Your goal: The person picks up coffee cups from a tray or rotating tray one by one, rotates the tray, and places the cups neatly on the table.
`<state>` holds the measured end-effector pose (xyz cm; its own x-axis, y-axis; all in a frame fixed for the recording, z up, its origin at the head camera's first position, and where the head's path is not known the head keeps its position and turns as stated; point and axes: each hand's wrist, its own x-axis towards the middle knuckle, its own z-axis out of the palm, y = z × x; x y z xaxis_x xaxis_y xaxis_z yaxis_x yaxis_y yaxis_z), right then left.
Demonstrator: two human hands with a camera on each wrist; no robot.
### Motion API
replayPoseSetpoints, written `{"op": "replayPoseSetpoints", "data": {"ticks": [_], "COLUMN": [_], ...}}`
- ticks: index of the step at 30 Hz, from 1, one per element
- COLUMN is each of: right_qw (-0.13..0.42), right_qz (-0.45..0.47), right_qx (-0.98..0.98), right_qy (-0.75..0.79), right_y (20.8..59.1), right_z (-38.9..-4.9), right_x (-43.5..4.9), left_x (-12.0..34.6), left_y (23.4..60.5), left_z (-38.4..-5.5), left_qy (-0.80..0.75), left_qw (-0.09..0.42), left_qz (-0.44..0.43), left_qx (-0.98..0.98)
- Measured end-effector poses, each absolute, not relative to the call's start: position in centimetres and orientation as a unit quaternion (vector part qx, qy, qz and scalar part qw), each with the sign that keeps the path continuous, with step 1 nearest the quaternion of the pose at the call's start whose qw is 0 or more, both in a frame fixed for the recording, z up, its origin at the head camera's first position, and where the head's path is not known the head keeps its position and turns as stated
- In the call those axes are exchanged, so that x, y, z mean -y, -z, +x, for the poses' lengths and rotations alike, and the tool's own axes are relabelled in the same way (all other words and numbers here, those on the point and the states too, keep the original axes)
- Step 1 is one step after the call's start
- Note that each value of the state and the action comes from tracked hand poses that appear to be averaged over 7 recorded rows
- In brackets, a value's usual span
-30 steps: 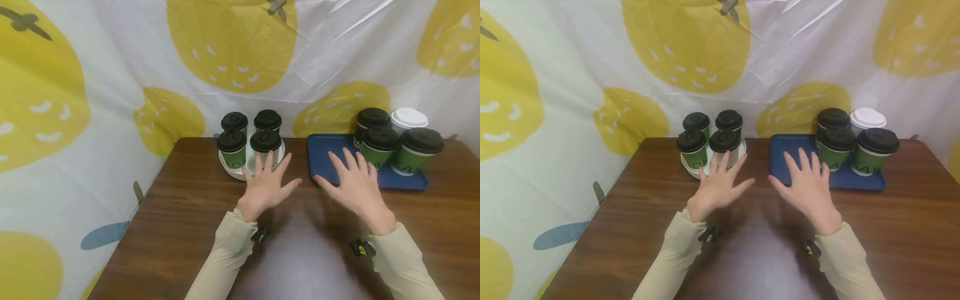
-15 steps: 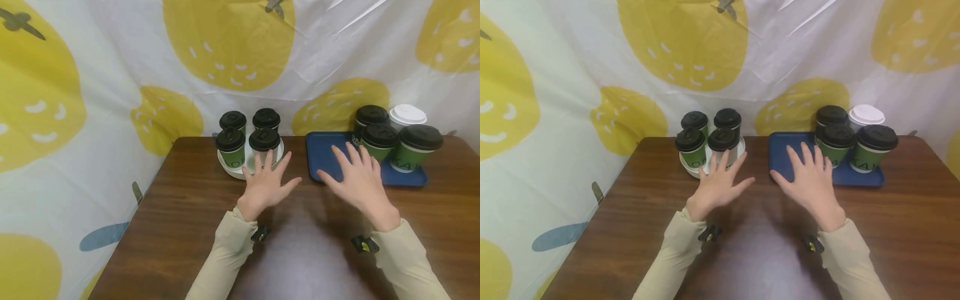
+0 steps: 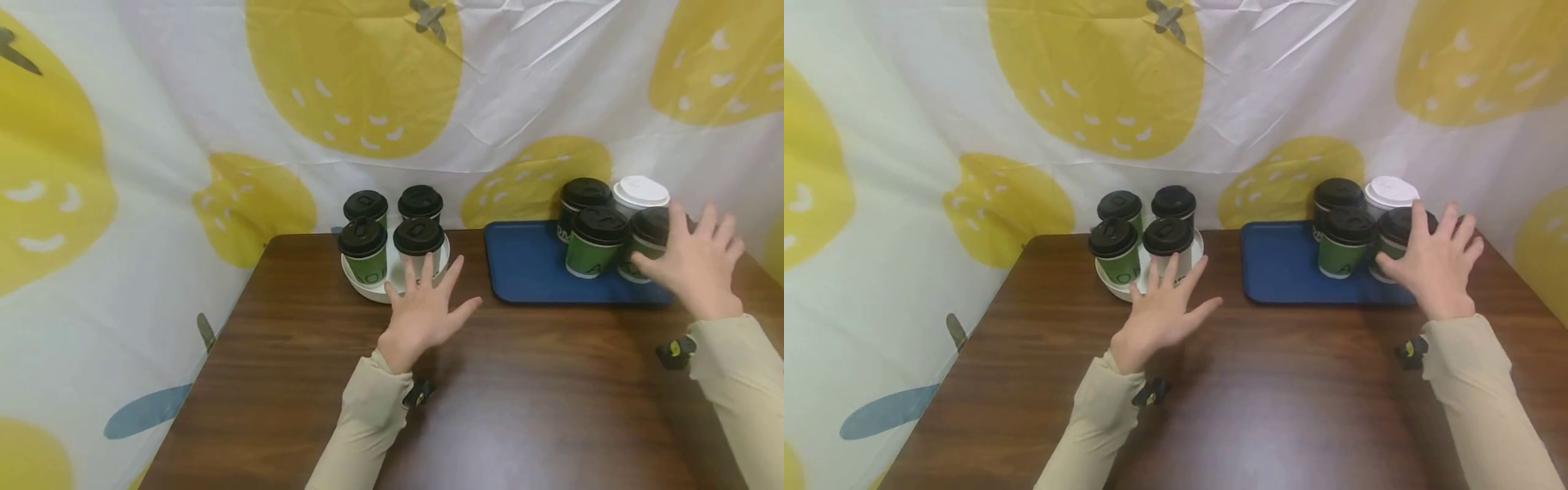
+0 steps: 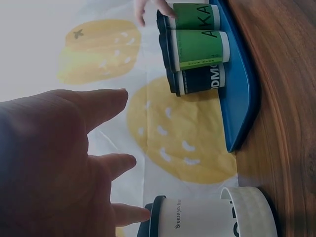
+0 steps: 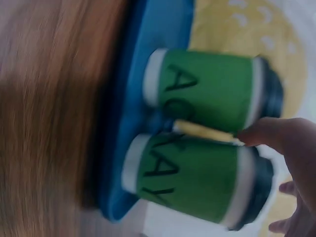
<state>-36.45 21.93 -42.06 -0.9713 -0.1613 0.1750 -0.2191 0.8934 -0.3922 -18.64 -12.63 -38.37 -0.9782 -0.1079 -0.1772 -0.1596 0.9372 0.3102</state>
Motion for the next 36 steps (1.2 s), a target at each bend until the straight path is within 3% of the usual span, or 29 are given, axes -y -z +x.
{"op": "replayPoseSetpoints", "data": {"ticks": [6,15,25,36], "right_qw": [0.049,0.068,0.158,0.176], "right_qz": [0.111,0.096,0.064,0.075], "right_qx": [0.97,0.953,0.934,0.938], "right_qy": [-0.209,-0.278,-0.314,-0.29], "right_y": [43.6,43.8,42.4,43.3], "right_z": [-39.2,-38.8,-33.7,-29.0], "right_x": [-22.9,-24.0,-25.5,-28.3], "left_x": [12.8,12.3,11.7,11.3], "left_y": [38.6,38.4,37.9,38.0], "left_z": [-18.6,-18.8,-19.0,-19.0], "left_qy": [-0.162,-0.166,-0.172,-0.181], "left_qw": [0.075,0.076,0.078,0.09], "left_qz": [-0.069,-0.054,-0.039,-0.033], "left_qx": [-0.982,-0.982,-0.981,-0.979]}}
